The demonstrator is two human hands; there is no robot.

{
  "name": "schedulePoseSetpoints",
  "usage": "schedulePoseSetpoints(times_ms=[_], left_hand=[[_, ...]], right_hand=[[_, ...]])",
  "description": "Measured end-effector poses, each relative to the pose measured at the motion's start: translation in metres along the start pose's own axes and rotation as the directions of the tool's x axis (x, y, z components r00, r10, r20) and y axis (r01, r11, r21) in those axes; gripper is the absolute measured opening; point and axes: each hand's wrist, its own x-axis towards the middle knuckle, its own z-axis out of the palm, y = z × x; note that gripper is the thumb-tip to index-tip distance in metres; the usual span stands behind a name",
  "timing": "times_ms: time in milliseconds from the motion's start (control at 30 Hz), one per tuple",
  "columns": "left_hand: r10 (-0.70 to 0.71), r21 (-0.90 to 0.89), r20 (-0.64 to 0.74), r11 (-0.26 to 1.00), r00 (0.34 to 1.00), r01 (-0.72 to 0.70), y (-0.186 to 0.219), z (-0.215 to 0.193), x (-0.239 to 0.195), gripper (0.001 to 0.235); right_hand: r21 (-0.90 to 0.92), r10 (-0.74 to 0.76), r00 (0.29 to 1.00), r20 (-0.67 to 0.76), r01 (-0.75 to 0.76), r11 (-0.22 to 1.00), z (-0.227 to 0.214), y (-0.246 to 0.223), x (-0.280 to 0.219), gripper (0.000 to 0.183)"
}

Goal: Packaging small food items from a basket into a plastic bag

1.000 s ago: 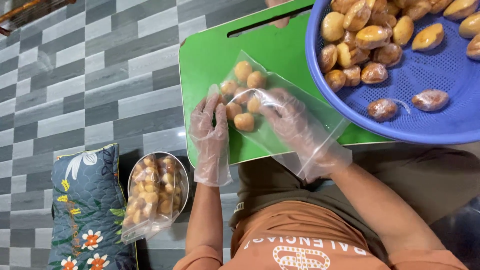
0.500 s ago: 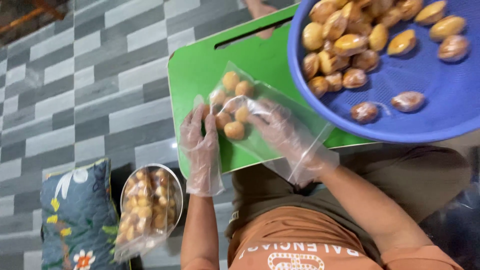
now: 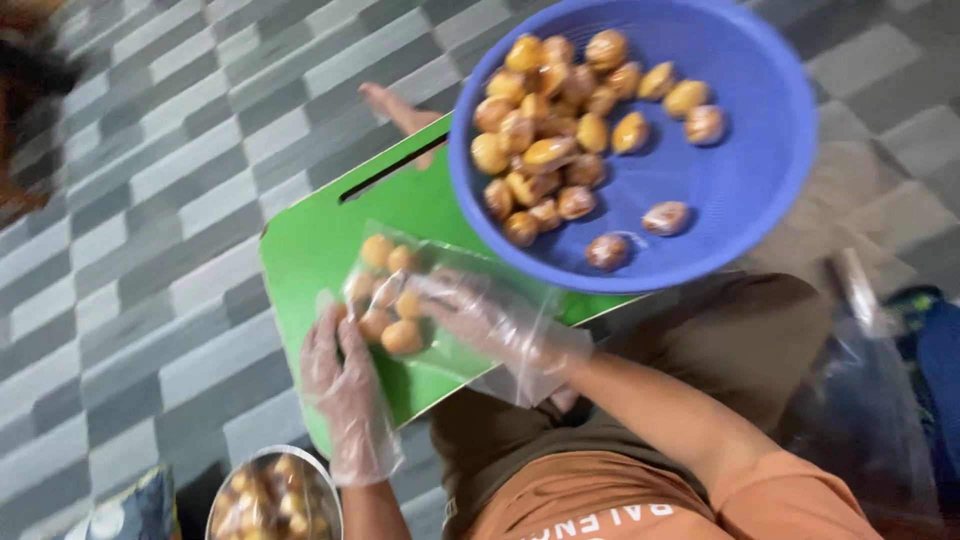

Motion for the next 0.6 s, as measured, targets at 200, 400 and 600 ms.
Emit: schedulePoseSetpoints(times_ms=[200,400,600], left_hand=[[0.019,0.075,0.022,0.997,1.000,-0.021,0.003,0.002,0.001,0.028],[-0.114,-0.018,0.030,0.993,0.993,0.115,0.003,0.000,0.001,0.034],[-0.061,0.044,-0.030,0.997,0.998,0.062,-0.019,0.011,-0.003,0.034]], right_hand=[[-0.152,-0.232,0.965,0.119,0.248,0.957,-0.002,0.014,-0.005,0.015],[0.033,0.033,0.997,0.073,-0.035,0.999,-0.007,-0.004,0.000,0.017],[0.018,-0.028,0.990,0.141,0.025,1.000,-0.006,0.004,-0.003,0.020]])
